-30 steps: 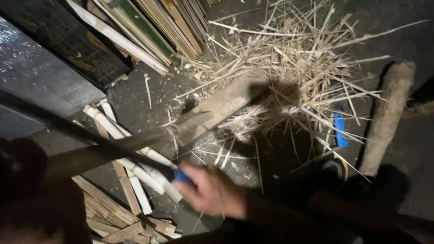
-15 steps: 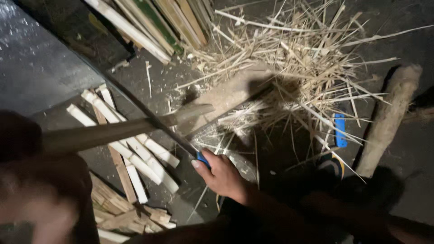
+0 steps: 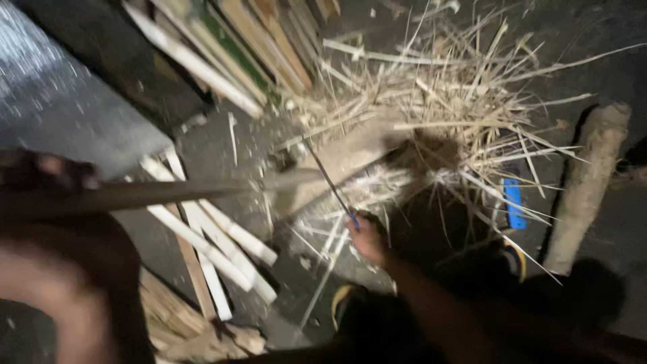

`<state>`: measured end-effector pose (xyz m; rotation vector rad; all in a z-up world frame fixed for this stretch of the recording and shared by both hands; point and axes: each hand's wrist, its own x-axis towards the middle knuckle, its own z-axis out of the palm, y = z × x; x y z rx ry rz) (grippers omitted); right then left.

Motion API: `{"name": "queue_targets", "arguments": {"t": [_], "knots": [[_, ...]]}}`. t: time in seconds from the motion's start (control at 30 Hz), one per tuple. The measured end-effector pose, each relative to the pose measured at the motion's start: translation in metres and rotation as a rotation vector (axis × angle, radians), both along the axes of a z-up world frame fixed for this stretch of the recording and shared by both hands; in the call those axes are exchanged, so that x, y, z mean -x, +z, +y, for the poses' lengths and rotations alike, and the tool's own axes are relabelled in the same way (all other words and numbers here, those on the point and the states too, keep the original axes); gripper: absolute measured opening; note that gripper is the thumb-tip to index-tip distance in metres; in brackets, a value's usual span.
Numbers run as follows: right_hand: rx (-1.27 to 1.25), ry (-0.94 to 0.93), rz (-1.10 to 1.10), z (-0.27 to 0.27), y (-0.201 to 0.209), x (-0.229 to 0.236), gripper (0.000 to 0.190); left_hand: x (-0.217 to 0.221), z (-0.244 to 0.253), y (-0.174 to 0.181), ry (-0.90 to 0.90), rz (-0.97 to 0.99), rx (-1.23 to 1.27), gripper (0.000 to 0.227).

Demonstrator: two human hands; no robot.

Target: The person uses a knife to split long bamboo sticks into thin strips. They hold the bamboo with one hand and repeatedly strike the knife with the other hand to drive it through the material, creating a pile of shavings and strips on the floor.

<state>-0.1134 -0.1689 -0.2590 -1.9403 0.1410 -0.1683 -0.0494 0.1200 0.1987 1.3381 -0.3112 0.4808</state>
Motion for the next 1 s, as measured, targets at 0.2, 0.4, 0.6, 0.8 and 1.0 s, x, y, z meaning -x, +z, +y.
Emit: {"name": "queue_targets", "arguments": {"t": [0.2,0.4,0.6,0.8,1.0], "knots": [[-0.389,0.089,0.587,-0.035,0.004,0.007,0.045,0.004,-0.01,0.001,-0.01,-0.009,-0.01,0.052],[-0.339,0.393,0.346,-0.007,0.245,0.064,0.041,0.03,-0.012,-0.011,-0.114,0.052,-0.037,0.054],[-0.191,0.274,0.362,0.008,0.238,0.025,0.056,0.025,-0.006,-0.007,-0.264,0.069,-0.099,0.057],[-0.341,0.415,0.571,-0.002,0.226,0.047,0.043,0.023,0.0,-0.006,-0.21,0.07,-0.177,0.059],[-0.185,0.136,0.436,-0.006,0.057,0.012,0.049,0.01,0.004,0.004,-0.243,0.076,0.278,0.057]]}}
